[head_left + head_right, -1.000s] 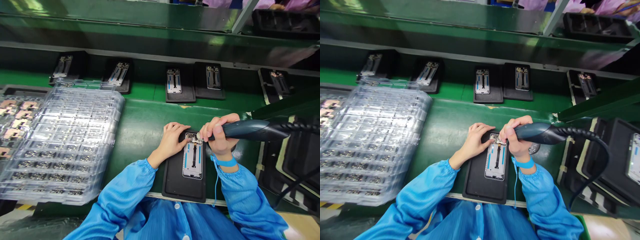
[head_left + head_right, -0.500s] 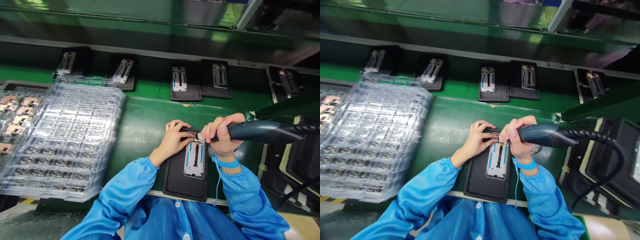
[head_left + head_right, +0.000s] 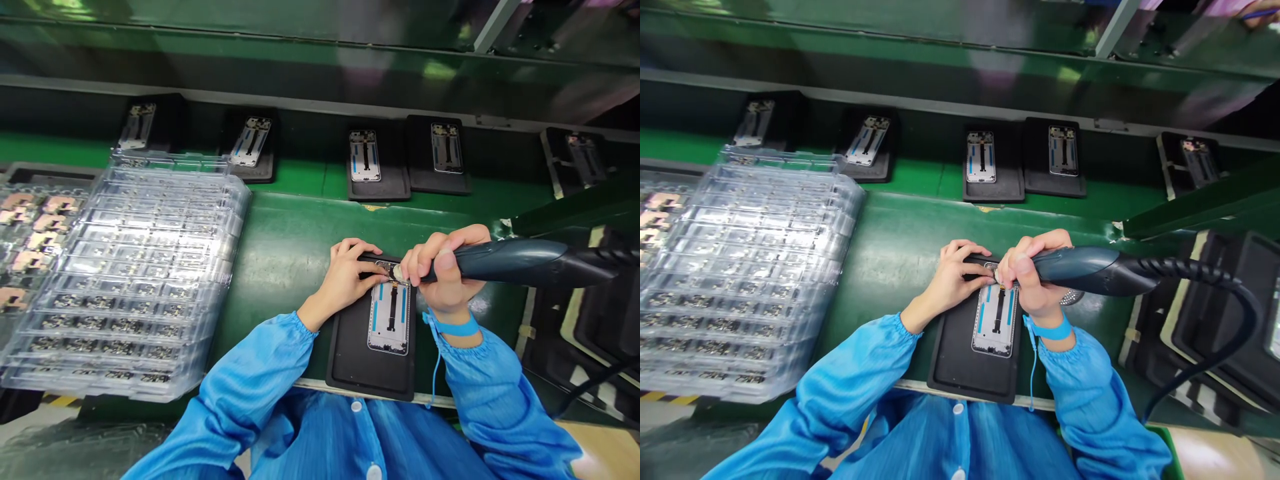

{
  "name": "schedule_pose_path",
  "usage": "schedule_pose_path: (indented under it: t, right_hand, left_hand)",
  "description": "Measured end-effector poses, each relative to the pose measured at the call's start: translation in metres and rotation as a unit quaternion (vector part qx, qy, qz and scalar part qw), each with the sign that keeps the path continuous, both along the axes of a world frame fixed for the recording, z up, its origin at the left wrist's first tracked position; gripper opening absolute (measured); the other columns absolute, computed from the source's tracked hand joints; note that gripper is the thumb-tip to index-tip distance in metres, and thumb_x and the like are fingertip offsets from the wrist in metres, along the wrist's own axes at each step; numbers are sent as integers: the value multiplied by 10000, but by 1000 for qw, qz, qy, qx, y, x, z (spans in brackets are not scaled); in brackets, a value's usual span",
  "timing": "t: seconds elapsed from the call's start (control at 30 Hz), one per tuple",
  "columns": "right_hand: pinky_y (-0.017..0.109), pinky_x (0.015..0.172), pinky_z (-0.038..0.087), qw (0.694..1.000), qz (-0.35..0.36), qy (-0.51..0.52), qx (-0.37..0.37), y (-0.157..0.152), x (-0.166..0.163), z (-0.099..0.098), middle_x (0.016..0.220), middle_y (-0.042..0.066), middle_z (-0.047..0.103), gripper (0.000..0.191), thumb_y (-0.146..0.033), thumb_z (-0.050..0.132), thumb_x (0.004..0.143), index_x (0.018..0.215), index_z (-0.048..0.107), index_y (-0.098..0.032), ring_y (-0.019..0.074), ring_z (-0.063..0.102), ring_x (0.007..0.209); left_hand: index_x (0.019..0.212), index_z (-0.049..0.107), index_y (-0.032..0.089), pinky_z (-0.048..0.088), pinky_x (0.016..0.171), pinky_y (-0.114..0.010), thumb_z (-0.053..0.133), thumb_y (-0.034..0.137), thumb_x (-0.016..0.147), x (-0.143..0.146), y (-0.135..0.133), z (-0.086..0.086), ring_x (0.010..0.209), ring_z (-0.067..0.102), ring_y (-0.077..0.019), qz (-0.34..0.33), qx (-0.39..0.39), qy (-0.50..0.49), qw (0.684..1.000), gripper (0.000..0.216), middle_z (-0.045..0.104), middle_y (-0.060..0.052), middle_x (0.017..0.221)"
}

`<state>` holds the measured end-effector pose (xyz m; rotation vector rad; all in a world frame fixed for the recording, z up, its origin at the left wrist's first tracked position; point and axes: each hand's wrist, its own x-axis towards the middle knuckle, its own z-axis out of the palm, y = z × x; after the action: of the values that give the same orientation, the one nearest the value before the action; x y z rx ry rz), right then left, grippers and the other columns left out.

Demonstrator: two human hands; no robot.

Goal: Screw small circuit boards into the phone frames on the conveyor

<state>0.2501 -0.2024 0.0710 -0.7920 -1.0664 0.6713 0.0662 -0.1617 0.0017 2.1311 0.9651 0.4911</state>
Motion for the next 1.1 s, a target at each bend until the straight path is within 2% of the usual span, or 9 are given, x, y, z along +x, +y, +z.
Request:
schedule_pose_path:
  t: [0.1,0.17,0.3,0.57,0.8,1.1]
  right_hand:
    - [261,425,492,1000,-3,-11,0,2,4,-2,673,-144,612,520,-600,1008,1140,1071,571,-326,108,471,368]
    - [255,434,507,1000,3,-9,3,4,8,-4,687,-140,630,498,-565,1010,1147,1073,581,-324,106,491,378]
    - [250,453,520,1000,13,-2,-3,5,11,-8,715,-131,643,451,-505,1010,1157,1097,601,-324,105,529,406]
    - [254,453,520,1000,3,3,-16,3,10,-12,722,-132,632,450,-504,1013,1153,1111,602,-327,106,523,414]
    - [279,459,559,998,26,-36,-42,10,7,-15,775,-120,637,425,-481,1028,1144,1146,635,-322,113,544,468]
    - [272,441,549,997,33,-29,-66,11,6,-24,758,-130,616,434,-474,1027,1118,1100,624,-313,108,520,461]
  left_hand:
    - [1638,954,349,496,1436,-619,980,377,1202,1,-1,3,1603,654,-381,13,-7,2,1000,438,879,-111,1636]
    - [1722,894,317,500,1439,-614,925,355,1224,1,-2,5,1600,657,-379,17,-10,6,1000,501,877,-120,1631]
    - [1678,902,305,492,1449,-613,884,324,1228,2,-3,6,1609,646,-379,15,-14,11,1000,451,875,-109,1641]
    - [1639,914,302,494,1455,-612,888,323,1229,4,-2,8,1619,648,-383,12,-13,16,1000,412,872,-108,1635]
    - [1621,917,303,497,1447,-617,884,355,1229,3,-3,6,1604,644,-383,15,-8,14,1000,397,875,-112,1615]
    - [1627,904,302,511,1452,-618,887,350,1213,8,-1,1,1597,652,-379,18,-7,19,1000,417,860,-123,1610]
